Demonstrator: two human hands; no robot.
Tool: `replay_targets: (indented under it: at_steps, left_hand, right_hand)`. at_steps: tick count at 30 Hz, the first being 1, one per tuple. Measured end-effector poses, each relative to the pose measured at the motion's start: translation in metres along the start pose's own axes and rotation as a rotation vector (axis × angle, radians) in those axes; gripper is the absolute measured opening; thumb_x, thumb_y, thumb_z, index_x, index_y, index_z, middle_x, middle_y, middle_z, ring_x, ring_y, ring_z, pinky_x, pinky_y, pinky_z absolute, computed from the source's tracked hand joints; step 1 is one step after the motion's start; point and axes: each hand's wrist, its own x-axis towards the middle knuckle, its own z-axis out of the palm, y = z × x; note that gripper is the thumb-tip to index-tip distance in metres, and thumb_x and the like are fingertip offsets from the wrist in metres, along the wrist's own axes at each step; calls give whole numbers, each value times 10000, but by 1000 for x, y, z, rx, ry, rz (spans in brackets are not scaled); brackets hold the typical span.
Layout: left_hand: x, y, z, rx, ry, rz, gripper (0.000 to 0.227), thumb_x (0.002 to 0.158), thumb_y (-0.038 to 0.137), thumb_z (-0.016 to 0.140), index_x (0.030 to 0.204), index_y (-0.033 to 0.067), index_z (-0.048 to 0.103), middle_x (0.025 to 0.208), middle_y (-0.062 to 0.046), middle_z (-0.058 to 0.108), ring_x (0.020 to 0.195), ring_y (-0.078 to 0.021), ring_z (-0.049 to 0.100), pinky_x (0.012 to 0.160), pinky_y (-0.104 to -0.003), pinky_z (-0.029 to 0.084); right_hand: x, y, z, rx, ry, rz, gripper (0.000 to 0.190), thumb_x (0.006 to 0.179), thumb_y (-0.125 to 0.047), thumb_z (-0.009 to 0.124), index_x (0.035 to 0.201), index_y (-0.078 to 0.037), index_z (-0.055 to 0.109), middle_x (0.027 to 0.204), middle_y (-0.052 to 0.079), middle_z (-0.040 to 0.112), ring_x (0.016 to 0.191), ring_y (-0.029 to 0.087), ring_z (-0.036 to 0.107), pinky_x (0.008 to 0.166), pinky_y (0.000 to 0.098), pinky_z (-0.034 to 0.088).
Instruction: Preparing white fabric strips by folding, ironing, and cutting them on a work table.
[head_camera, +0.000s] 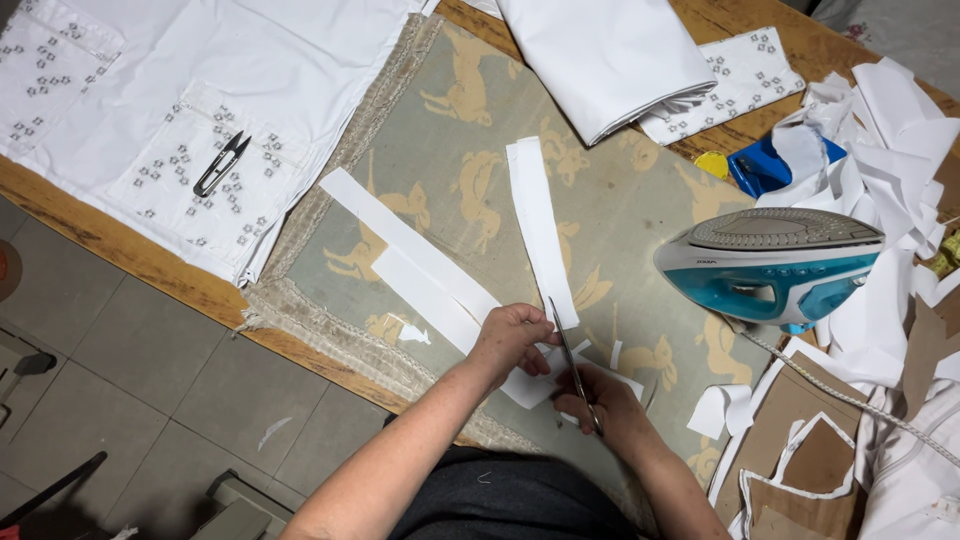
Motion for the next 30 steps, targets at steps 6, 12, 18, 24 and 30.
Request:
replay_targets:
  at_steps: [6, 12, 18, 24, 30]
  left_hand:
    - [-2, -3, 0, 4, -13, 25, 74, 814, 42, 590, 766, 42, 534, 765, -154, 666, 381, -221, 562, 287, -252, 368]
    - [-6, 2, -1, 46, -28, 33, 61, 802, 73, 575, 760, 49, 538, 743, -130, 657, 408, -239, 575, 316, -266, 386]
    - [-32, 45, 6, 162, 124, 99, 212, 875, 219, 547, 963, 26, 552, 802, -141, 629, 390, -151, 545, 350, -214, 440]
    - [4, 39, 1, 279, 166, 46, 116, 890, 125, 504, 842, 24, 537, 759, -140, 642, 406, -231, 594, 288, -246, 396]
    - [10, 29, -3, 183, 137, 39, 98, 872, 118, 534, 828, 29, 525, 765, -149, 630, 381, -238, 574, 277, -260, 372]
  right_hand:
    - [18, 12, 0, 128, -20, 28, 98, 775, -143, 662, 837, -85, 611, 656, 29, 545, 470, 117, 386, 520, 240, 356]
    - [10, 0, 3, -9, 35, 29, 87, 756, -148, 666, 739, -99, 596, 465, 37, 439, 462, 126, 384, 518, 248, 331]
    - [9, -1, 9, 101, 35, 21, 91, 771, -138, 664, 732, -78, 607, 512, 30, 471, 443, 111, 378, 509, 227, 328]
    - [9, -8, 7, -8, 51, 14, 144, 736, -151, 716, 677, -110, 591, 457, 24, 420, 467, 115, 383, 529, 228, 331]
    - [1, -35, 2, -90, 50, 137, 132, 680, -201, 727, 766, -112, 677, 533, 28, 530, 560, 124, 506, 617, 228, 388]
